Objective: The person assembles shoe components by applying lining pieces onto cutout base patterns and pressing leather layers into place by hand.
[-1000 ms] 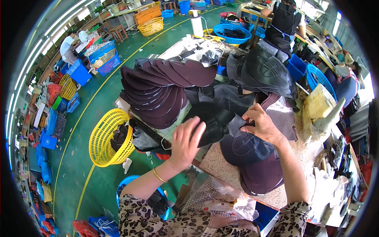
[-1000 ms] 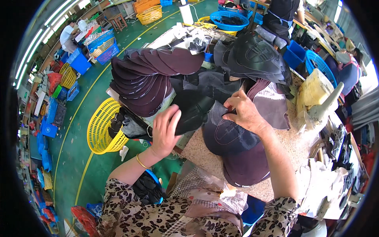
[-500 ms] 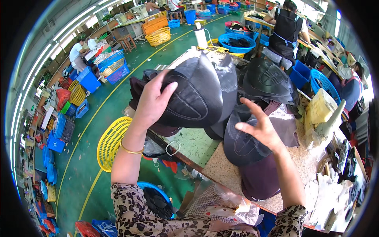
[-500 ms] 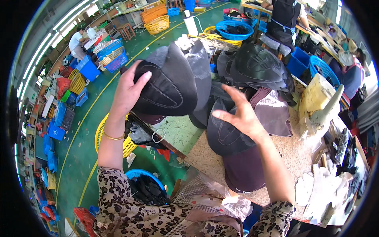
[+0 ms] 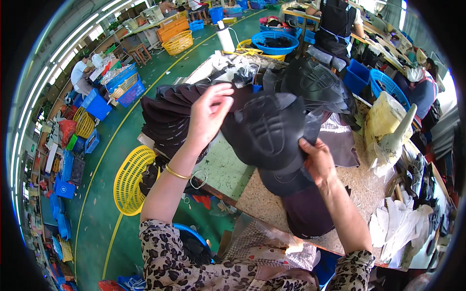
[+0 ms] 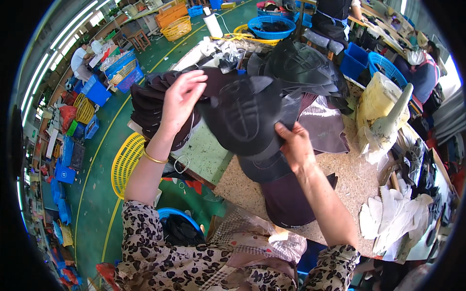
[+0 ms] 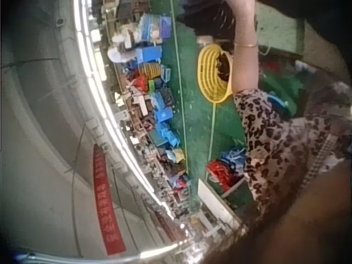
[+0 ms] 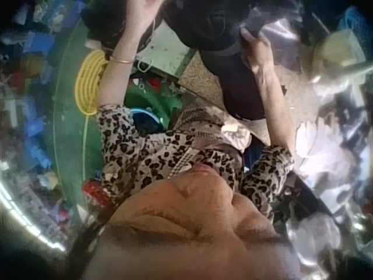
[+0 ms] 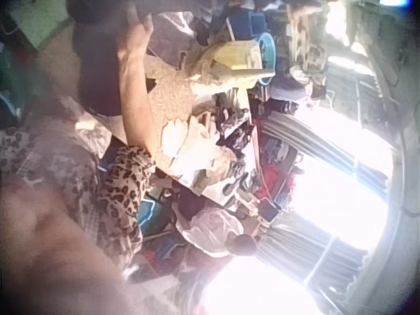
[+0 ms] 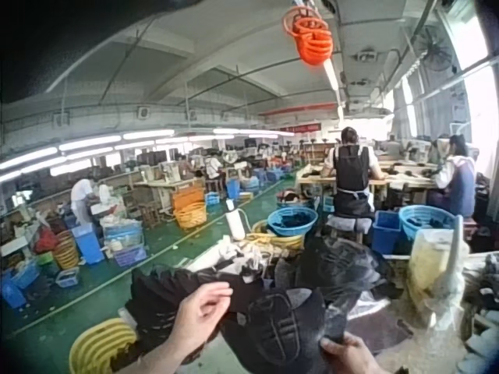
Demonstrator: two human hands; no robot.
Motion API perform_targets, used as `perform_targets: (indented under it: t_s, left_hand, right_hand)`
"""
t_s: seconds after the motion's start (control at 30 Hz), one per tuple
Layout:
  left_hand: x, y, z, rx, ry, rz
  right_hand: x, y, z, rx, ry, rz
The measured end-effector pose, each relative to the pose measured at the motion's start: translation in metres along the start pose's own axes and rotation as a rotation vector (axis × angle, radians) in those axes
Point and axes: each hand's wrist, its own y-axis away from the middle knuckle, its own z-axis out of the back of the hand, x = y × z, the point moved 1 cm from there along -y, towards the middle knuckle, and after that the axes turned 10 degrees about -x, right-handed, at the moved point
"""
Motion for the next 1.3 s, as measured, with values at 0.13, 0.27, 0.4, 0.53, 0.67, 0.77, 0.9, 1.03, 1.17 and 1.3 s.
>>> perform_targets:
  t_s: [0.13, 0.27, 0.4, 0.53, 0.67, 0.77, 0.9, 1.03, 1.17, 1.3]
  left_hand:
    - [0.017, 0.026, 0.002, -0.043, 0.154, 0.151]
    - [0.036, 0.072, -0.011, 0.17, 0.032, 0.323]
    - [0.047, 0.099, -0.045, 0.106, -0.134, 0.109]
    - [0.031, 0.113, -0.068, 0.067, -0.272, -0.018]
    - [0.023, 0.12, -0.071, 0.065, -0.279, -0.099]
    - [0.029, 0.117, -0.063, 0.019, -0.304, -0.209]
    - [0.043, 0.111, -0.043, 0.048, -0.282, -0.137]
    - [0.067, 0.107, -0.037, 0.131, -0.346, -0.283]
    - [0.069, 0.1, -0.034, 0.145, -0.304, -0.247]
    - [0.04, 0.093, -0.031, -0.008, -0.527, -0.41]
  right_hand:
    - [0.038, -0.013, 0.017, -0.127, -0.043, 0.169]
    - [0.062, -0.011, 0.036, -0.165, -0.152, 0.285]
    - [0.063, 0.0, 0.052, -0.16, -0.146, 0.279]
    - [0.056, 0.018, 0.055, -0.211, -0.108, 0.224]
    - [0.054, 0.021, 0.064, -0.261, -0.102, 0.211]
    - [0.056, 0.024, 0.061, -0.269, -0.12, 0.21]
    - [0.053, 0.025, 0.061, -0.281, -0.134, 0.189]
    - [0.045, 0.022, 0.064, -0.285, -0.148, 0.169]
    - [0.042, 0.024, 0.051, -0.271, -0.116, 0.134]
    - [0.035, 0.02, 0.048, -0.239, -0.115, 0.128]
